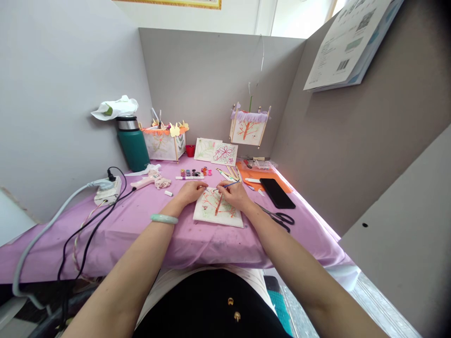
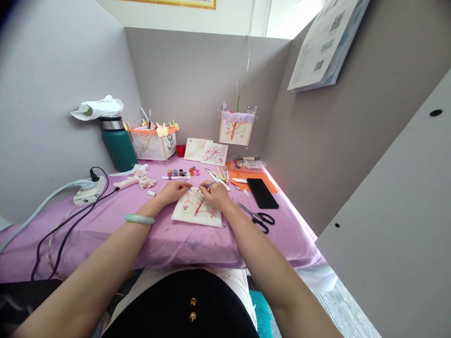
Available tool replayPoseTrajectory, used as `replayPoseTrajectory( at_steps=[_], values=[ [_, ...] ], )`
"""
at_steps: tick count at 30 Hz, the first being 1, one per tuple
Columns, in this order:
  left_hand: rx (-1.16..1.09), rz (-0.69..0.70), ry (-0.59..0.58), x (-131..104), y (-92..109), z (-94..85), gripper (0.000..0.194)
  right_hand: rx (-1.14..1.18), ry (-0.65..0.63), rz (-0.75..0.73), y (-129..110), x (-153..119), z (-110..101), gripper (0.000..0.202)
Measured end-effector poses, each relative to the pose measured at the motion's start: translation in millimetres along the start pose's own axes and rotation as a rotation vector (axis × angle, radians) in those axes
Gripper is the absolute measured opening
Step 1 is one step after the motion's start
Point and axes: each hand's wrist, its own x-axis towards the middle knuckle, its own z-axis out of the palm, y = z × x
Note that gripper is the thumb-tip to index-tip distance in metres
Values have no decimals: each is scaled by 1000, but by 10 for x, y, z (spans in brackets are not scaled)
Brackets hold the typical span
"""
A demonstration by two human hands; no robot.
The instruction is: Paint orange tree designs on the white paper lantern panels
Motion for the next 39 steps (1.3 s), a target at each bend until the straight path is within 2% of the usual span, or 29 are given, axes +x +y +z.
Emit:
replayPoseTrajectory(
  at_steps=[10, 39],
  values=[
    [11, 4, 2, 16, -27, 16, 37, -6, -74, 13, -29, -1, -19, 23],
    [27, 25, -22, 3, -16, 0, 37, -76, -114, 19, -57, -7, -41, 25]
  ],
)
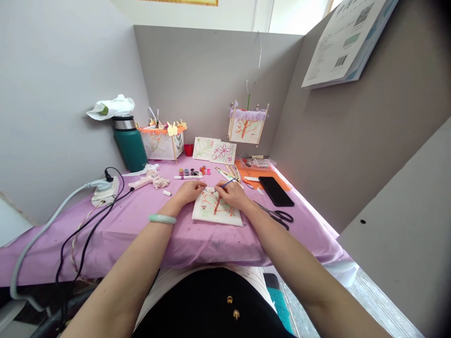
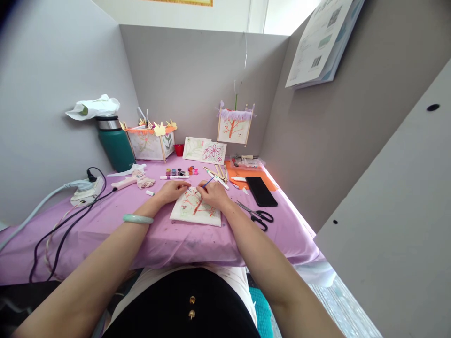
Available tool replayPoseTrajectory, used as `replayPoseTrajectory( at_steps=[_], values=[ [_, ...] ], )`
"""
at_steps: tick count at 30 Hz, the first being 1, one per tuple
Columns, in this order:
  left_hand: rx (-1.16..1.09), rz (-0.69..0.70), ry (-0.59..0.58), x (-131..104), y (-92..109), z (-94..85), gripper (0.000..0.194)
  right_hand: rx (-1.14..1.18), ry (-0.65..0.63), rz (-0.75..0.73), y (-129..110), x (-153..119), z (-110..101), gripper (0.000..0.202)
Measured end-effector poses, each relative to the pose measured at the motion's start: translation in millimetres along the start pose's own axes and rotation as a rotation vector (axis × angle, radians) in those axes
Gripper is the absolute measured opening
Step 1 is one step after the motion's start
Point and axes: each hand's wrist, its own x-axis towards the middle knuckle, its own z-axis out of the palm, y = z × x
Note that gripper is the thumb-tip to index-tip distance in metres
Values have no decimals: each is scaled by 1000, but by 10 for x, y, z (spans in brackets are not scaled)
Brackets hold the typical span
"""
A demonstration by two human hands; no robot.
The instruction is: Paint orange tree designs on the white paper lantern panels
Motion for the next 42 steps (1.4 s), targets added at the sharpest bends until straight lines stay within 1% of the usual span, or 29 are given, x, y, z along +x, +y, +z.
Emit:
replayPoseTrajectory(
  at_steps=[9, 18, 21, 25, 29, 32, 36, 42],
  values=[
    [7, 11, 18, 17, -42, 29, 37, -1, 2, -2, 6, -8, 8, 26],
    [20, 3, 0, 10, -22, 8, 37, -20, 17, -18, 31, 5, 32, 26],
    [15, 7, 5, 16, -38, 20, 37, -44, 64, 1, 57, 17, 53, 26],
    [-6, -5, 10, 18, -46, 28, 36, -103, 146, 90, 98, 37, 71, 26],
    [-22, -25, 3, 10, -23, 12, 36, -130, 181, 132, 107, 43, 68, 27],
    [-11, -20, 0, 6, -9, 2, 36, -102, 174, 114, 91, 38, 58, 28],
    [-7, -13, 0, 4, -5, 1, 37, -52, 127, 62, 67, 27, 48, 30],
    [-24, -37, 0, 2, -6, 4, 36, -64, 133, 76, 77, 30, 58, 32]
  ],
)
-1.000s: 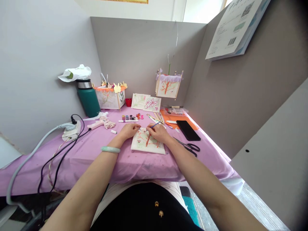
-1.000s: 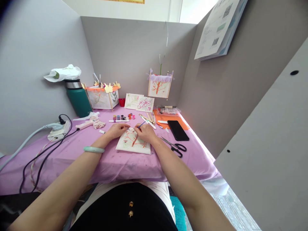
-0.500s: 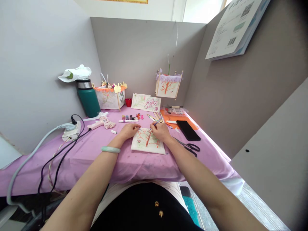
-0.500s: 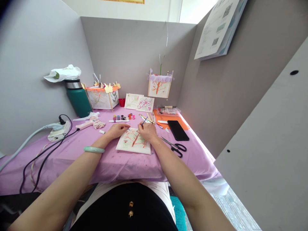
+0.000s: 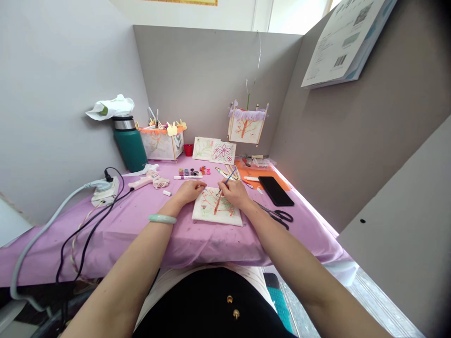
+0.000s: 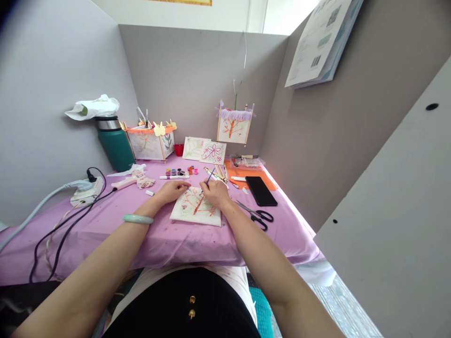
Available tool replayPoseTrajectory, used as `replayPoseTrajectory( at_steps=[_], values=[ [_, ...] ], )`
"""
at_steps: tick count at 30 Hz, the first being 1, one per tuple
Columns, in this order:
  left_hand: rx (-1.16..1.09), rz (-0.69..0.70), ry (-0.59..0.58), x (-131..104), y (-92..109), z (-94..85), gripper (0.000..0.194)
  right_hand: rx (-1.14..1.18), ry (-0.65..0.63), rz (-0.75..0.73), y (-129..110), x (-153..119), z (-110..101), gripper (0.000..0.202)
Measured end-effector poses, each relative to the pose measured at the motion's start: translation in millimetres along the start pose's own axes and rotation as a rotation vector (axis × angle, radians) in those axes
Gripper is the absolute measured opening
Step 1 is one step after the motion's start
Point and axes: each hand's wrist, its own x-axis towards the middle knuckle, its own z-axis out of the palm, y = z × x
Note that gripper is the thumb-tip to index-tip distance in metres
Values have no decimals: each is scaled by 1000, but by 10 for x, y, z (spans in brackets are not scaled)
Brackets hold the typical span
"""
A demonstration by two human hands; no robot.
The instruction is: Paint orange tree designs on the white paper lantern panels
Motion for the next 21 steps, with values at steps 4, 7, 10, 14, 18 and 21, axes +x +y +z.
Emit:
replayPoseTrajectory(
  at_steps=[4, 7, 10, 14, 18, 21],
  values=[
    [1, 1, 2, 0, 1, 1, 36, -44, 50, 59, 14, 15, 9, 31],
    [14, 12, 2, 2, 0, 2, 36, -59, 76, 92, 19, 19, 8, 31],
    [25, 11, 3, 3, 1, 0, 36, -72, 88, 97, 19, 17, 5, 31],
    [27, 8, 1, -1, 11, -7, 36, -60, 63, 79, 18, 14, 6, 33],
    [26, 13, 2, -7, 21, -13, 37, -46, 44, 55, 23, 15, 13, 36],
    [17, 15, 4, -8, 21, -11, 37, -60, 41, 72, 25, 17, 14, 38]
  ],
)
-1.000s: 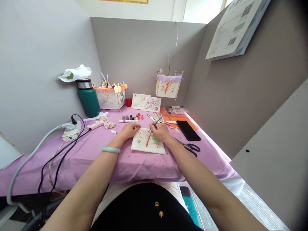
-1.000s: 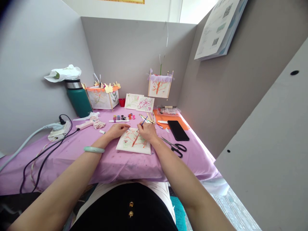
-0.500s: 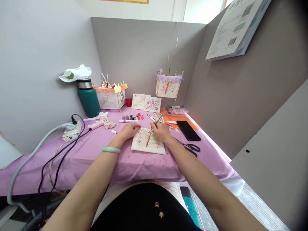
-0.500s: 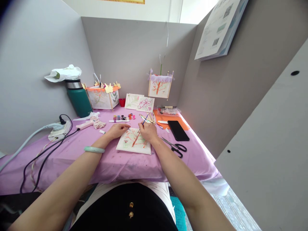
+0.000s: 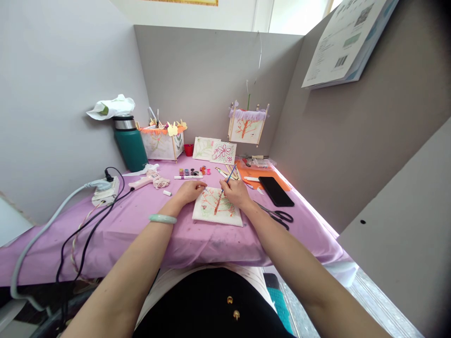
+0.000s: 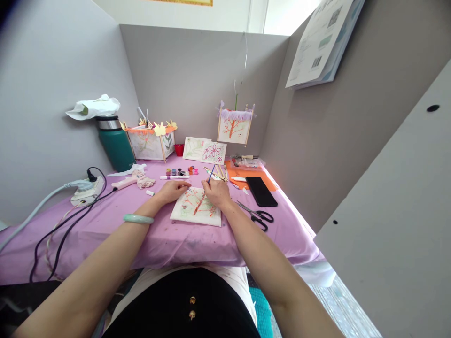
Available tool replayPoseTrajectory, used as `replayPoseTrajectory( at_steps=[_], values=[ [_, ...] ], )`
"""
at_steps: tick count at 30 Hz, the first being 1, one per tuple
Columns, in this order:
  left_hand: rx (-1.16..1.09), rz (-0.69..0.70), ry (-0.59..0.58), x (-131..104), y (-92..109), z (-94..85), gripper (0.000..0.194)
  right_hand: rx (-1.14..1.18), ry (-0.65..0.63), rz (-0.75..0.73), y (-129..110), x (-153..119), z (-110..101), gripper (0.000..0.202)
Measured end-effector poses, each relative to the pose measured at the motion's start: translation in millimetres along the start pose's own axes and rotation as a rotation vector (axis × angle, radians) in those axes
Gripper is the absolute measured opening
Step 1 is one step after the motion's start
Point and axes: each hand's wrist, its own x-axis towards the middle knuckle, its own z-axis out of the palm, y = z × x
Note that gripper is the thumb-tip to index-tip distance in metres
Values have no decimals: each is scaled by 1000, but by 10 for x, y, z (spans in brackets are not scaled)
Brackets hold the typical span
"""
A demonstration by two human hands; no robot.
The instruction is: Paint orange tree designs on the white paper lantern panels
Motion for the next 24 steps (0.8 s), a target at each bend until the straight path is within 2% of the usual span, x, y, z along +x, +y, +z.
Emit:
replayPoseTrajectory(
  at_steps=[13, 19, 24],
  values=[
    [2, 5, -3, -1, 5, -9, 37, -203, 46, 77, 14, 4, 3, 40],
    [-1, 12, -4, 0, -14, 1, 36, -62, 28, 76, -6, 8, -26, 40],
    [-9, 17, 5, 11, -29, 14, 37, 114, 28, -41, -29, -8, -39, 34]
  ],
)
